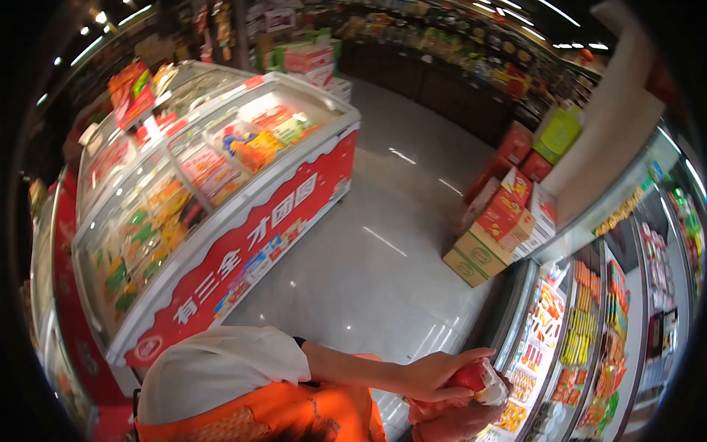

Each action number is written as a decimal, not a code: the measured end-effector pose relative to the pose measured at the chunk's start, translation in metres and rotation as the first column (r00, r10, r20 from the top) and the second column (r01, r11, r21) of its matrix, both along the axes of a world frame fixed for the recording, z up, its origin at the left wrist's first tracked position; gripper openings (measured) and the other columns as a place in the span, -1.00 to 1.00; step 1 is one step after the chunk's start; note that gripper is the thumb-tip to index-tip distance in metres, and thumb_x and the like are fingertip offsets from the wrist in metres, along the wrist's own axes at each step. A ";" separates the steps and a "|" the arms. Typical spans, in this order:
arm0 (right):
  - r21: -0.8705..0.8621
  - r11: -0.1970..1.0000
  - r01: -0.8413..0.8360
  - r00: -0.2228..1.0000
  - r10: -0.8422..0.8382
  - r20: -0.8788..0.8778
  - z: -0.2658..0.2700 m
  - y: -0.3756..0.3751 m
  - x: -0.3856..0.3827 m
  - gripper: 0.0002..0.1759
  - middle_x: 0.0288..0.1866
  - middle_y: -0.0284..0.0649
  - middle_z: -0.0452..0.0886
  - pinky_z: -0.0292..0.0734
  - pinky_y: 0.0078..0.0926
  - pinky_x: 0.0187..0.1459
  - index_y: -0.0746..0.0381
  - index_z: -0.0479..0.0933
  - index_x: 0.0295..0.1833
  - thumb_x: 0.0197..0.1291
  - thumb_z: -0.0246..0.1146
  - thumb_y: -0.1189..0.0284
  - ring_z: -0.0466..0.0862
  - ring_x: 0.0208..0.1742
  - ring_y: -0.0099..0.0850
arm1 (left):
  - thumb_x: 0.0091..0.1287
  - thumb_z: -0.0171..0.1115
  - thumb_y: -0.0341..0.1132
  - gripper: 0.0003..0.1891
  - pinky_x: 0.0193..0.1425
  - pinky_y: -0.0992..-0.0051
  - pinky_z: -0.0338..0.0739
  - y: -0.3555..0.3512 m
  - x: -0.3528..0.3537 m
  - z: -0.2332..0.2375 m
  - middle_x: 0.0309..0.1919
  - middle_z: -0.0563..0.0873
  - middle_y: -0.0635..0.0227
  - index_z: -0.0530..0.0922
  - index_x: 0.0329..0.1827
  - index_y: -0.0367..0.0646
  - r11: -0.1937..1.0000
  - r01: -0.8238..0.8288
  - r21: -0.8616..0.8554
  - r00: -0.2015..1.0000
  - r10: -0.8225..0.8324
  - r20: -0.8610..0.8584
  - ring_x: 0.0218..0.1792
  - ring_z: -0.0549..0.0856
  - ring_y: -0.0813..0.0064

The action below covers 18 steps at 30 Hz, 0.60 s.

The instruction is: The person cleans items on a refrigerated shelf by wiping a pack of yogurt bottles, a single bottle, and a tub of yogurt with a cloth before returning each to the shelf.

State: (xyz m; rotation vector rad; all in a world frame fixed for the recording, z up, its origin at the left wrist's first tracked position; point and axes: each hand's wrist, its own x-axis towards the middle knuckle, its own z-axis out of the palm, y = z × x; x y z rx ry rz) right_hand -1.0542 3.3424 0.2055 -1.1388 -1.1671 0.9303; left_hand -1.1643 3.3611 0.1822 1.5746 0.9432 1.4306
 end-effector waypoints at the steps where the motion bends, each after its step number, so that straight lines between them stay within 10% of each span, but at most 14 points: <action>1: 0.083 0.996 0.013 0.999 -0.016 0.041 -0.004 -0.002 -0.005 -0.44 0.03 -0.13 0.50 0.54 -0.38 -0.07 0.25 0.31 0.23 0.36 -0.10 0.02 0.57 -0.04 -0.33 | 0.24 0.21 -0.20 -0.19 -0.06 0.27 0.51 -0.002 -0.005 -0.002 -0.11 0.64 0.04 -0.04 0.48 -0.11 0.997 -0.053 0.048 0.999 0.053 0.005 -0.20 0.65 -0.02; 5: -0.010 0.975 -0.220 0.975 0.219 -0.046 -0.034 0.007 -0.006 0.01 0.10 0.06 0.43 0.52 -0.23 -0.06 0.40 0.13 0.29 -0.19 0.42 0.08 0.57 0.00 -0.08 | 0.20 0.25 -0.23 -0.18 -0.03 0.29 0.51 -0.018 -0.019 -0.001 -0.06 0.62 0.03 0.00 0.48 -0.12 0.971 -0.226 -0.084 0.963 0.235 0.131 -0.16 0.65 -0.01; 10: 0.353 0.878 -0.323 0.573 -0.115 0.811 -0.052 0.002 -0.012 0.25 0.13 0.03 0.36 0.43 -0.19 0.07 0.38 0.02 0.32 -0.50 0.60 0.19 0.49 0.09 -0.07 | 0.27 0.18 -0.33 -0.26 0.13 0.34 0.45 -0.017 -0.031 -0.014 0.05 0.57 0.09 0.00 0.47 -0.11 0.914 -0.389 -0.119 0.879 0.407 0.248 0.01 0.62 0.20; 13: 0.475 0.804 -0.357 0.488 -0.273 0.829 -0.058 0.000 -0.022 0.16 0.07 0.07 0.39 0.48 -0.21 -0.02 0.45 0.09 0.27 -0.38 0.54 0.09 0.55 -0.03 -0.03 | 0.26 0.21 -0.27 -0.24 0.07 0.25 0.48 -0.012 -0.029 -0.015 -0.05 0.63 -0.03 -0.02 0.47 -0.07 0.853 -0.520 -0.042 0.802 0.504 0.319 -0.08 0.65 -0.02; 18: 0.556 0.793 -0.248 0.532 -0.368 0.762 -0.079 0.012 -0.007 0.10 0.10 -0.01 0.41 0.49 -0.27 -0.03 0.38 0.14 0.28 -0.34 0.55 0.14 0.56 0.01 -0.09 | 0.25 0.21 -0.23 -0.21 0.06 0.30 0.49 -0.003 -0.033 -0.002 0.00 0.60 0.00 -0.03 0.47 -0.11 0.957 -0.274 -0.093 0.952 0.284 0.118 -0.06 0.64 0.00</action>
